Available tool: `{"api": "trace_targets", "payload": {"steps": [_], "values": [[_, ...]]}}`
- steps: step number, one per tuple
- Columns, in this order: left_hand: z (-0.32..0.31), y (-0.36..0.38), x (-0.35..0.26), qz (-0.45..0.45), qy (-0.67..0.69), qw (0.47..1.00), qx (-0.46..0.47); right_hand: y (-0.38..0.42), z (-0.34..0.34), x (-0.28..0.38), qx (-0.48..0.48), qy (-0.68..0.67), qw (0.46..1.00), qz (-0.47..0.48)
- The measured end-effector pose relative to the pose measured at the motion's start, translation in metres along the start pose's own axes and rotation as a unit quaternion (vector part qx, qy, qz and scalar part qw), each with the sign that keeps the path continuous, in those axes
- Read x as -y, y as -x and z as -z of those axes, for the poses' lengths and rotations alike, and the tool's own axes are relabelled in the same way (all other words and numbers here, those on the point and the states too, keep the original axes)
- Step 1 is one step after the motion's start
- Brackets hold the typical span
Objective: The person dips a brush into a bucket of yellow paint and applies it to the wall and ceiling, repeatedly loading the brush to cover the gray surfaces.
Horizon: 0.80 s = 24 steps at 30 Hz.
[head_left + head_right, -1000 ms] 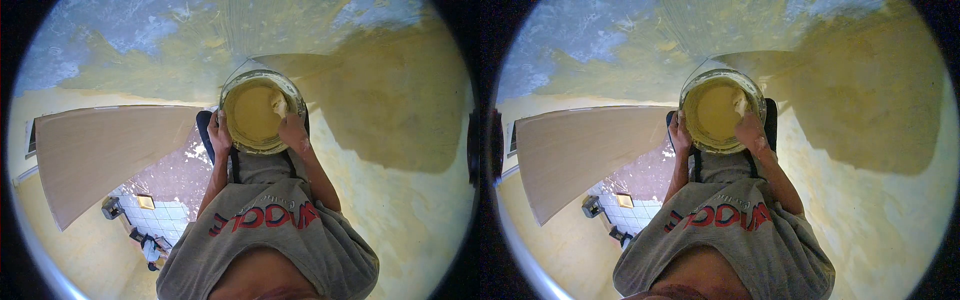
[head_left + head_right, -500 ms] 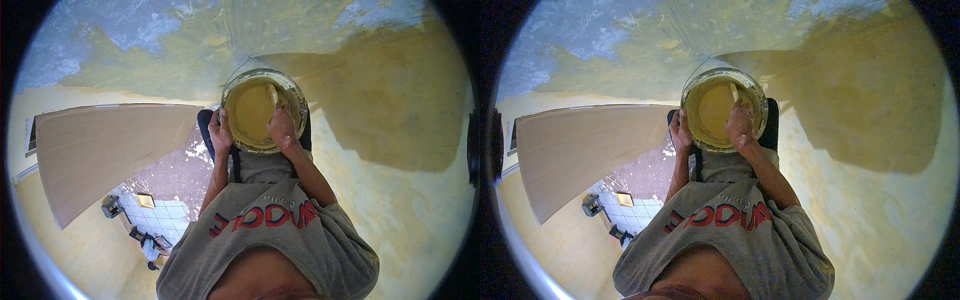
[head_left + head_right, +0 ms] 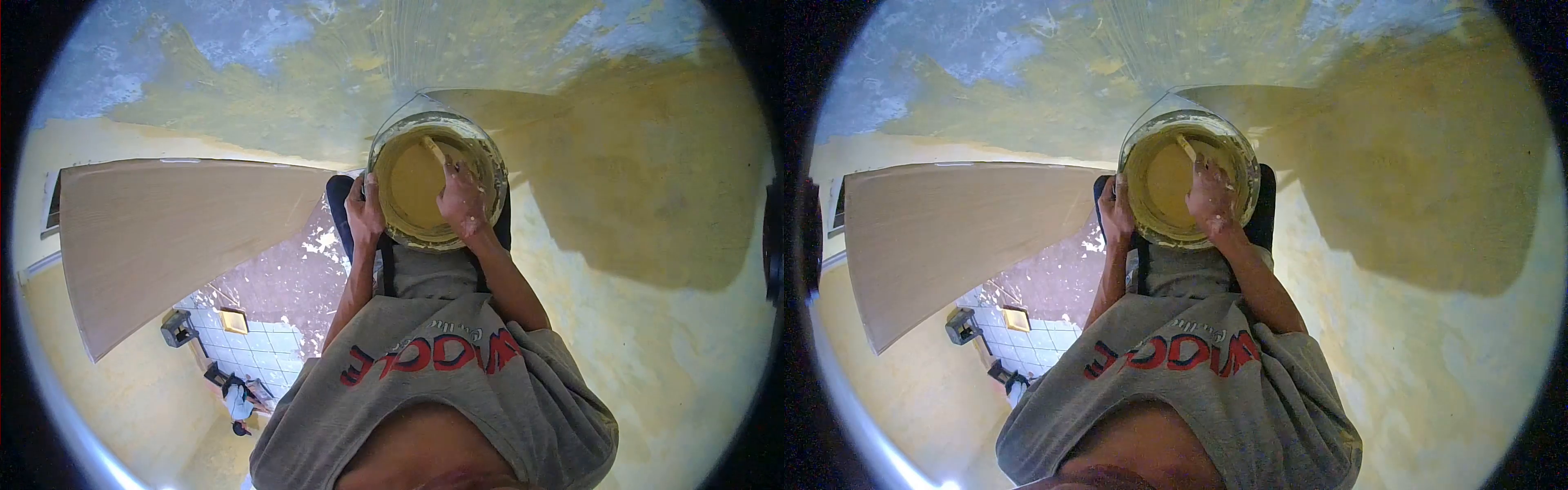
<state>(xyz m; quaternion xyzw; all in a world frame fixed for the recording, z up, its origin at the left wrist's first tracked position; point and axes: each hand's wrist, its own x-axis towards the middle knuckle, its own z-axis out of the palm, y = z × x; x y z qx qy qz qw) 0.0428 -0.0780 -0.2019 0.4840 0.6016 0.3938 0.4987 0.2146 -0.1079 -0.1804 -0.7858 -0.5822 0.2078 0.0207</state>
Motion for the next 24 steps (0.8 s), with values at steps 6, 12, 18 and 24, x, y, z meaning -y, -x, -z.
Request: {"api": "trace_targets", "payload": {"steps": [6, 12, 18, 24], "values": [[-0.004, 0.001, 0.003, 0.034, 0.043, 0.998, -0.009, -0.007, -0.004, -0.014, -0.015, -0.042, 0.997, 0.068], [-0.005, 0.0, 0.003, 0.014, 0.029, 0.999, -0.016, -0.013, -0.014, -0.015, -0.053, -0.116, 0.983, 0.129], [-0.003, 0.001, -0.001, 0.003, -0.003, 1.0, -0.006, -0.012, -0.014, -0.019, -0.071, -0.154, 0.969, 0.177], [-0.004, 0.003, -0.004, 0.018, 0.067, 0.998, 0.004, -0.023, -0.005, -0.023, 0.015, -0.214, 0.958, 0.189]]}}
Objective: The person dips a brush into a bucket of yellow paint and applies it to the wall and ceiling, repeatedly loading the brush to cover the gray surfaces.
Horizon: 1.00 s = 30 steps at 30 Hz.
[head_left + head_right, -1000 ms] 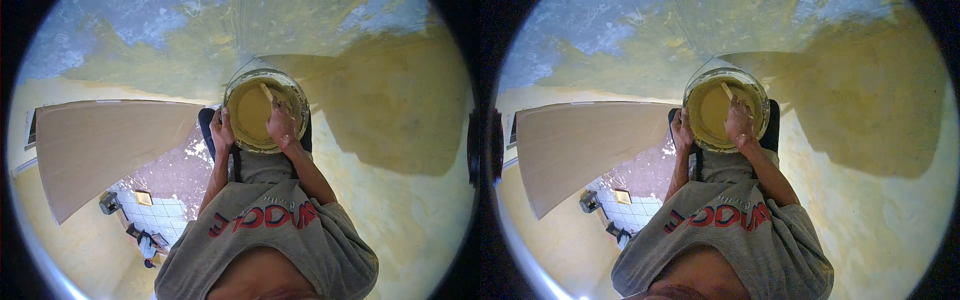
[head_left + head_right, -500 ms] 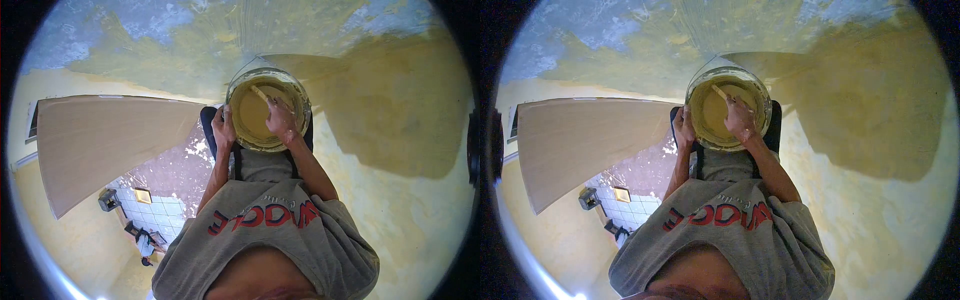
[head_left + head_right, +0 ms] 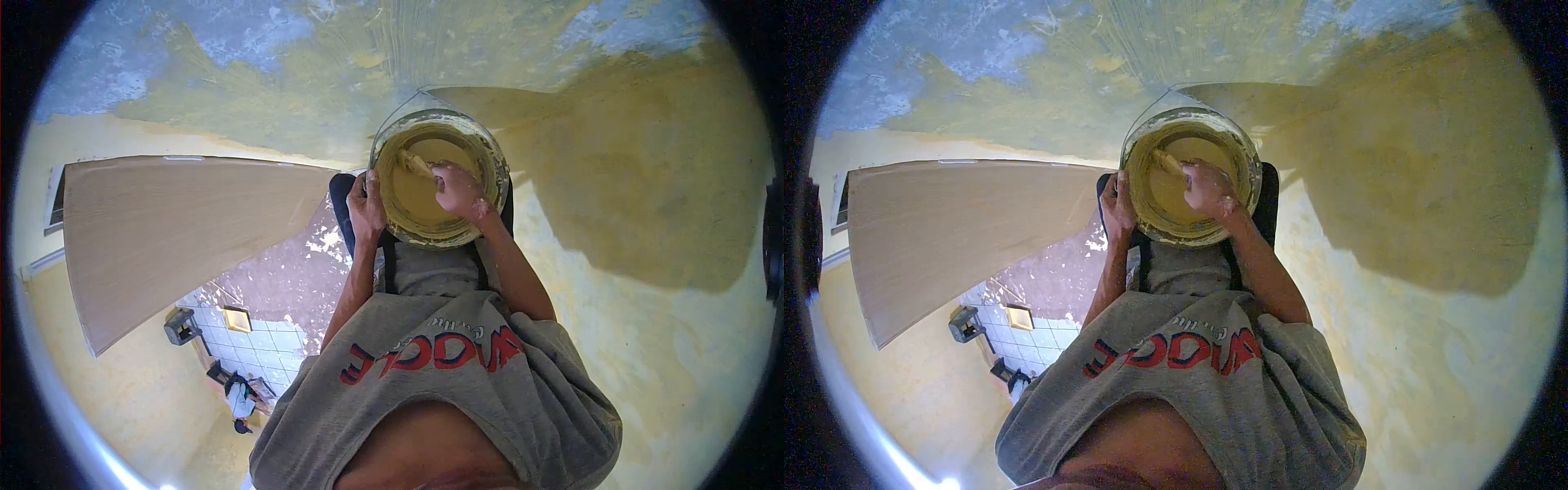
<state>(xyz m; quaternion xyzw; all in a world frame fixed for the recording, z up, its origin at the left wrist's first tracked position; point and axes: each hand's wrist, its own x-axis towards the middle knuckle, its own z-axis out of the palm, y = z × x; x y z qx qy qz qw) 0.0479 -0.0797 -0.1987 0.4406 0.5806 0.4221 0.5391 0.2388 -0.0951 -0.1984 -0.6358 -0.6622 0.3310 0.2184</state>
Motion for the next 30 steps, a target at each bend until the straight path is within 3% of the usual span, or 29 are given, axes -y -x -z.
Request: {"api": "trace_targets", "payload": {"steps": [9, 14, 20, 22, 23, 25, 30], "values": [[0.0, 0.002, -0.008, 0.0, -0.062, 0.998, -0.013, -0.007, -0.013, -0.027, 0.041, 0.018, 0.998, 0.044], [0.0, 0.002, -0.005, -0.002, -0.032, 0.999, -0.011, -0.003, -0.01, -0.029, 0.045, -0.004, 0.997, 0.066], [0.001, -0.002, 0.004, 0.012, -0.032, 0.999, -0.011, -0.001, -0.015, -0.044, 0.064, 0.066, 0.993, 0.073], [0.0, 0.0, 0.002, 0.002, -0.048, 0.999, -0.025, 0.005, 0.001, -0.034, -0.028, 0.103, 0.988, 0.111], [0.0, -0.002, 0.005, -0.01, -0.051, 0.998, -0.029, 0.004, 0.014, -0.021, -0.026, 0.101, 0.988, 0.111], [0.001, -0.001, 0.007, -0.02, -0.054, 0.998, -0.031, -0.002, 0.039, 0.007, 0.046, 0.198, 0.978, 0.043], [-0.001, 0.001, -0.001, -0.037, -0.043, 0.998, -0.024, -0.001, 0.036, 0.013, 0.112, 0.275, 0.955, 0.011]]}}
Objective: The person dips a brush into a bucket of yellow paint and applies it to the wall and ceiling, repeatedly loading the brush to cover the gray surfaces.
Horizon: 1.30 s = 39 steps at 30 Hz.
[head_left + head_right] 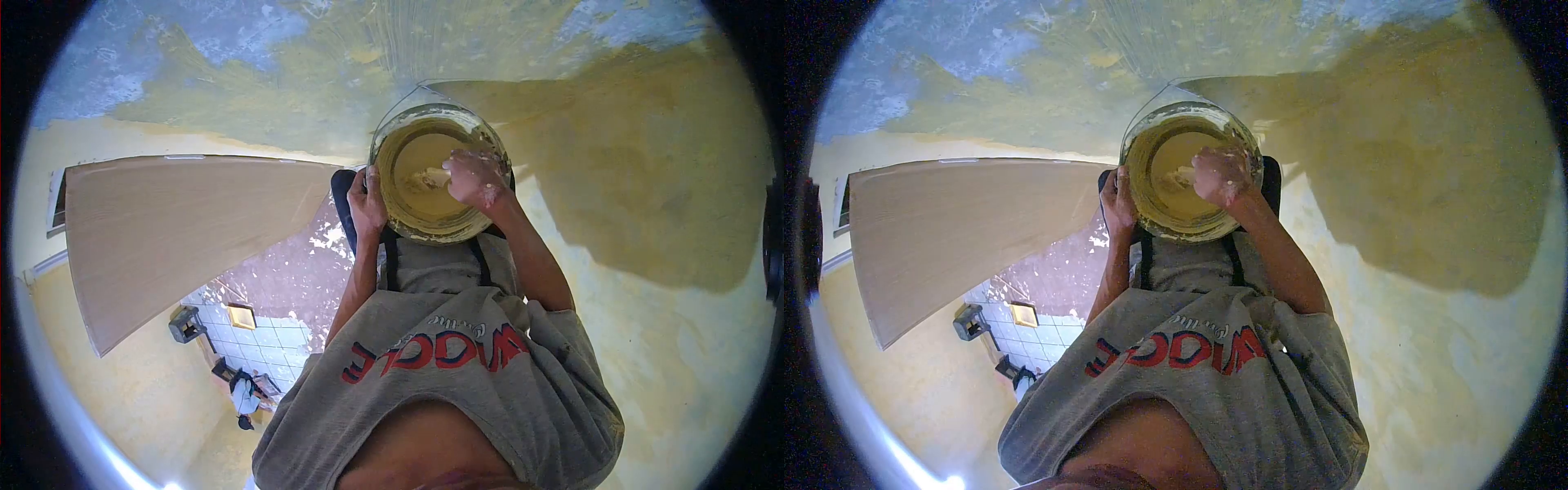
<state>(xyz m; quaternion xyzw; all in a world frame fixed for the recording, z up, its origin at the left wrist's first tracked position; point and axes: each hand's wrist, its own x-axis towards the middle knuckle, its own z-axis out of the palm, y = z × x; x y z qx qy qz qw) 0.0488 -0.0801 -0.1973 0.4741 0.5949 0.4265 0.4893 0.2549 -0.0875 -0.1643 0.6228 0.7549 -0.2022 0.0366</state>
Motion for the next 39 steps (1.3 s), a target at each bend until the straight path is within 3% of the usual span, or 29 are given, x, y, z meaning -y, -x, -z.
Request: {"api": "trace_targets", "payload": {"steps": [5, 7, 10, 13, 23, 25, 28, 29, 31, 34, 39], "values": [[0.002, -0.001, -0.001, 0.032, -0.018, 0.999, 0.008, 0.002, -0.015, 0.005, 0.045, -0.001, 0.999, -0.015], [0.002, -0.002, 0.002, 0.051, -0.028, 0.998, 0.011, 0.01, -0.014, 0.009, -0.028, 0.065, 0.997, 0.009], [0.0, -0.002, 0.007, 0.011, 0.023, 1.0, -0.001, 0.015, 0.005, 0.01, 0.017, 0.141, 0.988, 0.057], [0.002, -0.003, 0.006, 0.005, -0.036, 0.999, 0.0, 0.017, -0.005, 0.011, 0.013, 0.081, 0.997, -0.002], [0.0, -0.003, 0.008, 0.029, -0.004, 1.0, -0.002, 0.014, -0.033, 0.001, -0.07, 0.084, 0.993, 0.035], [0.001, -0.003, 0.008, 0.021, -0.009, 1.0, -0.004, 0.002, -0.004, 0.013, 0.139, 0.034, 0.989, -0.025], [0.001, -0.003, 0.003, 0.017, -0.047, 0.999, -0.001, 0.002, -0.017, 0.015, 0.055, 0.074, 0.996, -0.019], [0.001, -0.002, 0.002, 0.025, -0.029, 0.999, -0.001, -0.001, -0.011, 0.016, 0.054, 0.073, 0.996, -0.019], [0.0, -0.002, 0.002, 0.032, -0.011, 0.999, 0.0, -0.009, 0.006, 0.019, 0.163, 0.009, 0.986, -0.042], [0.001, -0.003, 0.005, 0.008, -0.041, 0.999, -0.009, -0.01, -0.007, 0.016, 0.112, 0.004, 0.993, -0.021], [0.0, -0.002, 0.005, 0.023, -0.006, 1.0, -0.007, -0.02, -0.012, 0.008, 0.123, -0.009, 0.992, 0.005]]}}
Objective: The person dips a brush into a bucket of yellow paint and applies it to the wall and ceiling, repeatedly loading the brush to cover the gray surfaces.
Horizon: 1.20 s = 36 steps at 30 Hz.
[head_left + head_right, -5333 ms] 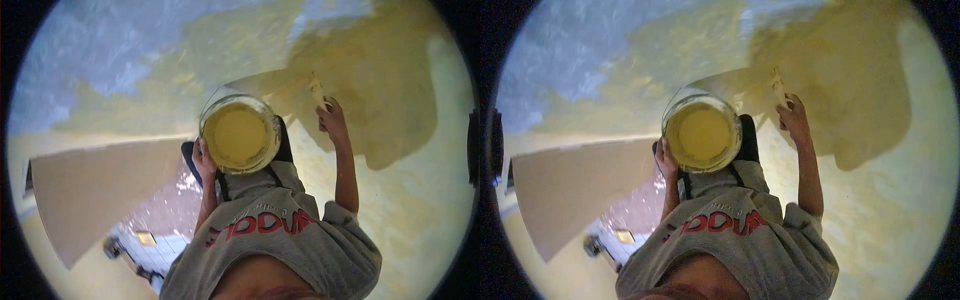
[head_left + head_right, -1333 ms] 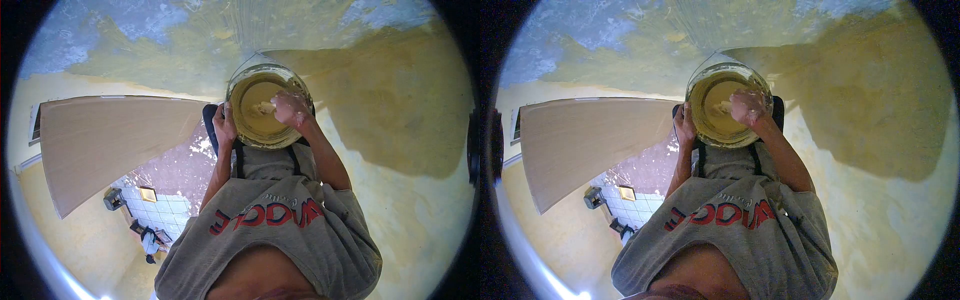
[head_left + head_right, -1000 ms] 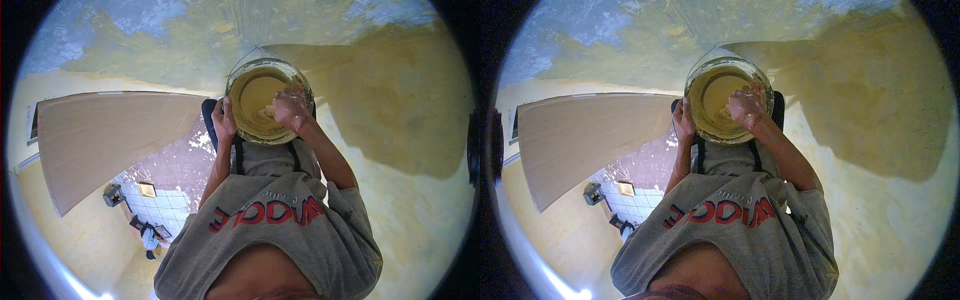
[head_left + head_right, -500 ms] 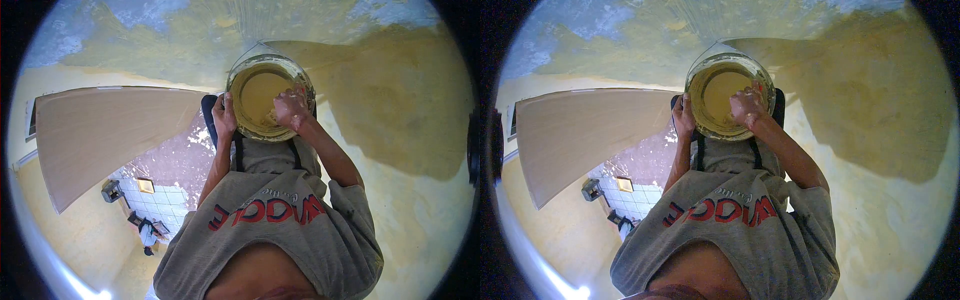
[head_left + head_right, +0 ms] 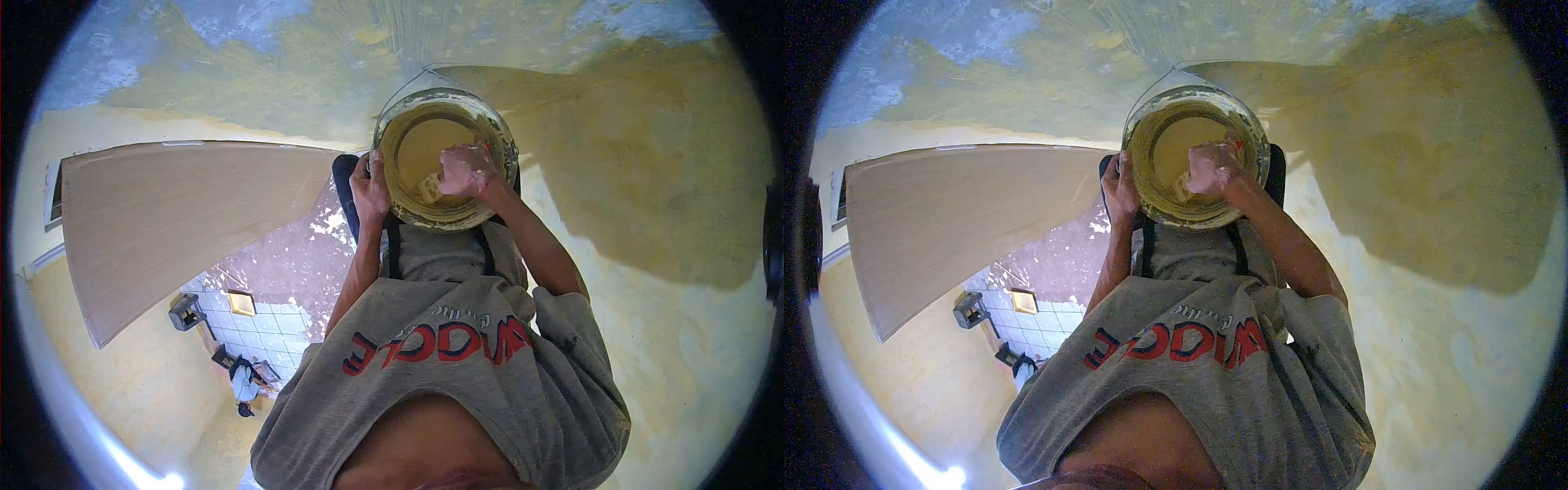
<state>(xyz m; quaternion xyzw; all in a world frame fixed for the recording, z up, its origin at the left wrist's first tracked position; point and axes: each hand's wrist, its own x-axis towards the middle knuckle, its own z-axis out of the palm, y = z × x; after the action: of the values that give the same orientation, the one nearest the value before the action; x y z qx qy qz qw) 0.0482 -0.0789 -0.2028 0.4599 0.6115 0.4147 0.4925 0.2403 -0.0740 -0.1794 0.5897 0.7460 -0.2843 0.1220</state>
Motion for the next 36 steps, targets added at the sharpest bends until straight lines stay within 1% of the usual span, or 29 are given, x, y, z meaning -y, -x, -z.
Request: {"api": "trace_targets", "payload": {"steps": [2, 4, 5, 7, 8, 10, 11, 13, 14, 15, 16, 17, 18, 19, 20, 21, 22, 23, 24, 25, 27, 29, 30, 31, 32, 33, 34, 35, 36], "values": [[0.0, 0.0, 0.002, 0.003, 0.002, 1.0, -0.003, -0.003, -0.007, -0.002, 0.003, -0.014, 1.0, 0.005], [-0.001, -0.001, 0.004, 0.003, 0.005, 1.0, -0.005, -0.005, -0.016, -0.007, -0.104, -0.084, 0.991, 0.006], [0.0, 0.0, 0.005, 0.009, 0.016, 1.0, 0.001, -0.002, -0.009, -0.008, -0.106, -0.084, 0.991, 0.006], [0.0, -0.003, 0.009, 0.013, 0.026, 1.0, 0.005, 0.002, 0.005, -0.012, -0.058, -0.165, 0.985, -0.005], [0.0, -0.003, 0.009, 0.004, 0.016, 1.0, -0.001, 0.005, 0.011, -0.013, -0.058, -0.165, 0.985, -0.002], [0.001, -0.003, 0.01, -0.006, 0.007, 1.0, -0.009, 0.014, 0.017, -0.015, -0.1, -0.142, 0.983, -0.06], [0.001, -0.001, 0.002, -0.001, -0.008, 1.0, -0.006, 0.018, 0.015, -0.016, -0.102, -0.14, 0.983, -0.06], [0.001, 0.001, -0.004, -0.004, -0.018, 1.0, 0.001, 0.026, 0.008, -0.019, -0.22, -0.152, 0.964, -0.021], [0.004, 0.0, -0.001, 0.006, -0.039, 0.999, 0.005, 0.027, -0.001, -0.02, -0.23, -0.147, 0.962, -0.023], [0.006, -0.001, 0.004, 0.012, -0.059, 0.998, 0.01, 0.027, -0.012, -0.021, -0.259, -0.161, 0.952, -0.018], [0.007, -0.002, 0.023, -0.006, -0.059, 0.998, -0.02, 0.032, -0.013, -0.024, -0.294, -0.17, 0.94, -0.015], [0.006, -0.003, 0.035, -0.029, -0.051, 0.997, -0.044, 0.04, 0.002, -0.021, -0.24, -0.165, 0.956, -0.037], [0.005, 0.002, 0.029, 0.007, 0.013, 0.999, -0.034, 0.048, 0.018, -0.017, -0.193, -0.157, 0.966, -0.066], [0.022, -0.006, 0.073, -0.336, -0.288, 0.897, -0.027, 0.051, 0.012, -0.026, -0.208, -0.17, 0.963, -0.021], [0.016, -0.003, 0.036, -0.014, -0.004, 0.999, 0.042, 0.053, 0.005, -0.038, -0.222, -0.177, 0.958, 0.025], [0.007, 0.013, -0.002, 0.048, 0.031, 0.998, -0.024, 0.063, 0.01, -0.044, -0.191, -0.275, 0.942, 0.007], [0.008, 0.0, 0.023, 0.005, 0.09, 0.994, 0.054, 0.068, 0.023, -0.059, -0.166, -0.365, 0.916, 0.0], [0.004, -0.004, 0.034, -0.041, 0.013, 0.999, 0.01, 0.093, 0.056, -0.054, -0.186, -0.4, 0.897, -0.005], [-0.001, 0.004, 0.017, -0.155, 0.014, 0.987, 0.028, 0.103, 0.061, -0.064, -0.232, -0.403, 0.885, -0.002], [0.001, 0.005, 0.019, -0.153, -0.026, 0.988, 0.019, 0.116, 0.081, -0.077, -0.259, -0.386, 0.885, -0.001], [-0.001, 0.008, 0.001, -0.113, 0.039, 0.992, 0.041, 0.159, 0.12, -0.082, -0.265, -0.563, 0.783, 0.022], [0.002, 0.005, 0.018, -0.196, 0.002, 0.98, 0.025, 0.207, 0.174, -0.085, -0.348, -0.55, 0.759, -0.023], [0.003, 0.004, 0.008, -0.086, 0.096, 0.99, 0.064, 0.227, 0.201, -0.079, -0.414, -0.548, 0.727, -0.031], [0.004, 0.0, 0.013, -0.091, 0.098, 0.989, 0.071, 0.243, 0.225, -0.077, -0.475, -0.544, 0.69, -0.039], [0.006, -0.003, 0.025, -0.09, 0.08, 0.991, 0.063, 0.254, 0.243, -0.085, -0.573, -0.45, 0.684, 0.012], [0.005, -0.008, 0.036, -0.089, 0.062, 0.993, 0.056, 0.268, 0.268, -0.078, -0.668, -0.306, 0.677, -0.04], [0.001, -0.01, 0.042, -0.08, 0.085, 0.992, 0.042, 0.282, 0.291, -0.072, -0.74, -0.154, 0.648, -0.092], [0.002, -0.01, 0.04, -0.082, 0.085, 0.992, 0.048, 0.292, 0.31, -0.077, -0.783, -0.017, 0.606, -0.137], [0.004, -0.007, 0.034, -0.078, 0.063, 0.994, 0.047, 0.303, 0.333, -0.064, -0.774, 0.044, 0.597, -0.208]]}}
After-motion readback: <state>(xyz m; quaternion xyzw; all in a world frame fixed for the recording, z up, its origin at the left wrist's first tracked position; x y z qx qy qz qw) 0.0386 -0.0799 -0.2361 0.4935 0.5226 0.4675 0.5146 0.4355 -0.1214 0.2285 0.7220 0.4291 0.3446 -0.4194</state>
